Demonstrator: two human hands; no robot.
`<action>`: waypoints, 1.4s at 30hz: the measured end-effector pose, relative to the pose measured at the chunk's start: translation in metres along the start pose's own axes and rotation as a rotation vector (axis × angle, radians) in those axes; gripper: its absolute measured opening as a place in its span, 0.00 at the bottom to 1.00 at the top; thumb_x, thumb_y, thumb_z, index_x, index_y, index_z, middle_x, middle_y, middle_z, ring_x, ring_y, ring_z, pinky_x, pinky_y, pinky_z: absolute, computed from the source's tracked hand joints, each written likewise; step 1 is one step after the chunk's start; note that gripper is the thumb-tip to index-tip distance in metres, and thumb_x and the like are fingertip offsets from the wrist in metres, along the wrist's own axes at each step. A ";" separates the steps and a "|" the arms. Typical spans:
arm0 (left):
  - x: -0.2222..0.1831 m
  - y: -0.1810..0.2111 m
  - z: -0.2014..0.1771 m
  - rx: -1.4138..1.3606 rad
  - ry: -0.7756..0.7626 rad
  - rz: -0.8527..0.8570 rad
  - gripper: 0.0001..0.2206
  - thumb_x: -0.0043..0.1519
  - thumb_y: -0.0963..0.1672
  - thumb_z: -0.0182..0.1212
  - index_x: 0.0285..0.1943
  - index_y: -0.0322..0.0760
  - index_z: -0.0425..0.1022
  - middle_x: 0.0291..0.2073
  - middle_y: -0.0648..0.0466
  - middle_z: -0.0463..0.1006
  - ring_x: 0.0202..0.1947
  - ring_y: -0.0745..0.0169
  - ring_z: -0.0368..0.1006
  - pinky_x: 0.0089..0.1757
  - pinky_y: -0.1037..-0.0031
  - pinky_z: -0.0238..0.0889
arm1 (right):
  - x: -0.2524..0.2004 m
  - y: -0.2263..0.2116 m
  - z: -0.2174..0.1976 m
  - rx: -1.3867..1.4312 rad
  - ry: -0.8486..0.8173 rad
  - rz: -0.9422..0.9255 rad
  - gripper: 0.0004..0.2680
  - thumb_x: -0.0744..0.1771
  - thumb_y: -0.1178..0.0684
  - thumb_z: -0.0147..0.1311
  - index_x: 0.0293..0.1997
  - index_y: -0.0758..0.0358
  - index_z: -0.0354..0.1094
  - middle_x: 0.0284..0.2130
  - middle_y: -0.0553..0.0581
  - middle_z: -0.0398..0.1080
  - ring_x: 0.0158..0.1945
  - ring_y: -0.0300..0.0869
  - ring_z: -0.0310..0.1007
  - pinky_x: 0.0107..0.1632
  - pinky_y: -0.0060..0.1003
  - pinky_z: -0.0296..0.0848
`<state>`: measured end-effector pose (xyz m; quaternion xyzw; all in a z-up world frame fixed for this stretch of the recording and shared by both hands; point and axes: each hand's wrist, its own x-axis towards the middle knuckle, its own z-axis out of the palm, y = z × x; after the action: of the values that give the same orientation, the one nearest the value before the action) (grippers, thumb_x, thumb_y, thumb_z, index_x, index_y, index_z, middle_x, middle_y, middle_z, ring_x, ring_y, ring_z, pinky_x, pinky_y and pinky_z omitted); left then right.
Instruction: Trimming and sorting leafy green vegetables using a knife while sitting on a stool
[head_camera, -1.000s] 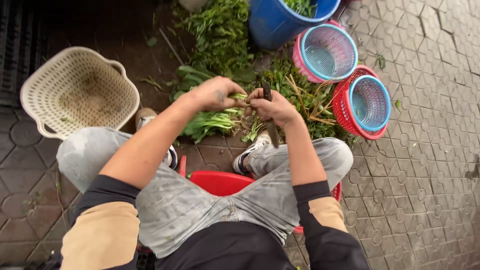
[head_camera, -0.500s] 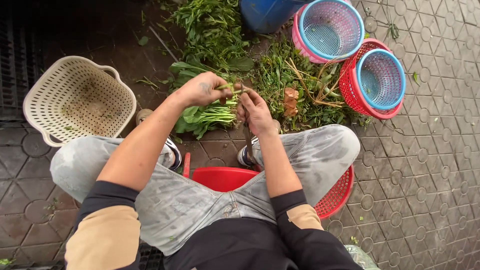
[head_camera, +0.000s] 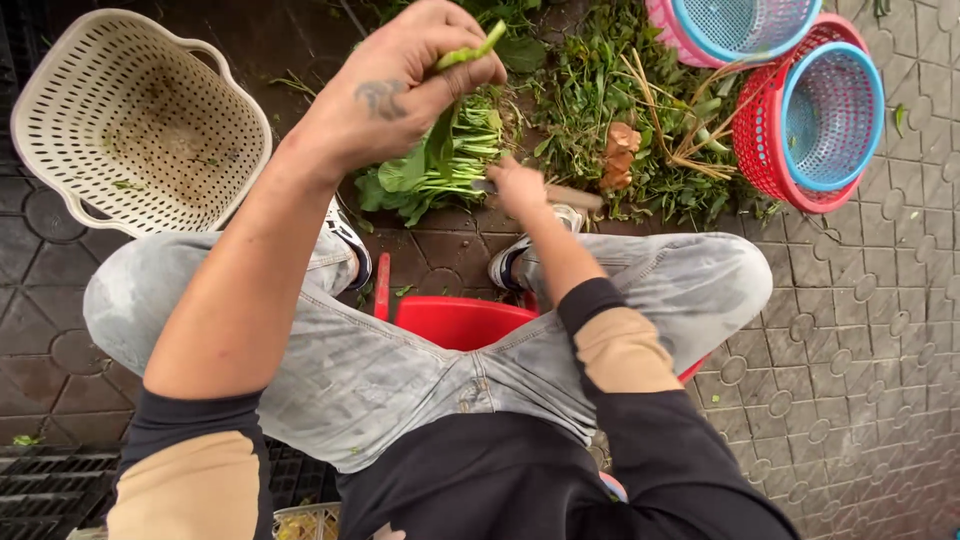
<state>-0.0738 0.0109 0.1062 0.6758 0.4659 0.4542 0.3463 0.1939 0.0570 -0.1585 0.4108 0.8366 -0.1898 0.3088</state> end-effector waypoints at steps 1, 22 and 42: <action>0.000 0.000 -0.005 -0.002 0.008 -0.006 0.09 0.75 0.44 0.56 0.51 0.35 0.80 0.46 0.52 0.72 0.48 0.58 0.69 0.49 0.70 0.60 | 0.018 0.006 0.040 -0.006 -0.006 -0.005 0.12 0.64 0.55 0.66 0.50 0.55 0.71 0.51 0.56 0.67 0.36 0.44 0.78 0.41 0.44 0.85; -0.002 -0.065 0.065 0.160 -0.319 -0.429 0.11 0.58 0.50 0.69 0.44 0.46 0.85 0.36 0.43 0.83 0.46 0.34 0.78 0.46 0.49 0.69 | -0.098 -0.008 -0.132 1.515 0.392 -0.277 0.09 0.64 0.55 0.67 0.43 0.66 0.75 0.22 0.53 0.73 0.16 0.30 0.63 0.20 0.23 0.64; -0.006 -0.038 0.054 -0.342 -0.212 -0.434 0.11 0.68 0.50 0.59 0.48 0.44 0.81 0.43 0.59 0.80 0.44 0.70 0.73 0.46 0.76 0.65 | -0.051 0.036 -0.105 2.841 0.669 0.346 0.21 0.64 0.30 0.52 0.31 0.61 0.58 0.28 0.59 0.69 0.16 0.32 0.56 0.16 0.22 0.57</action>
<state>-0.0357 0.0150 0.0520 0.5359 0.4774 0.3685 0.5909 0.2086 0.1090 -0.0491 0.4794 -0.0762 -0.6945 -0.5311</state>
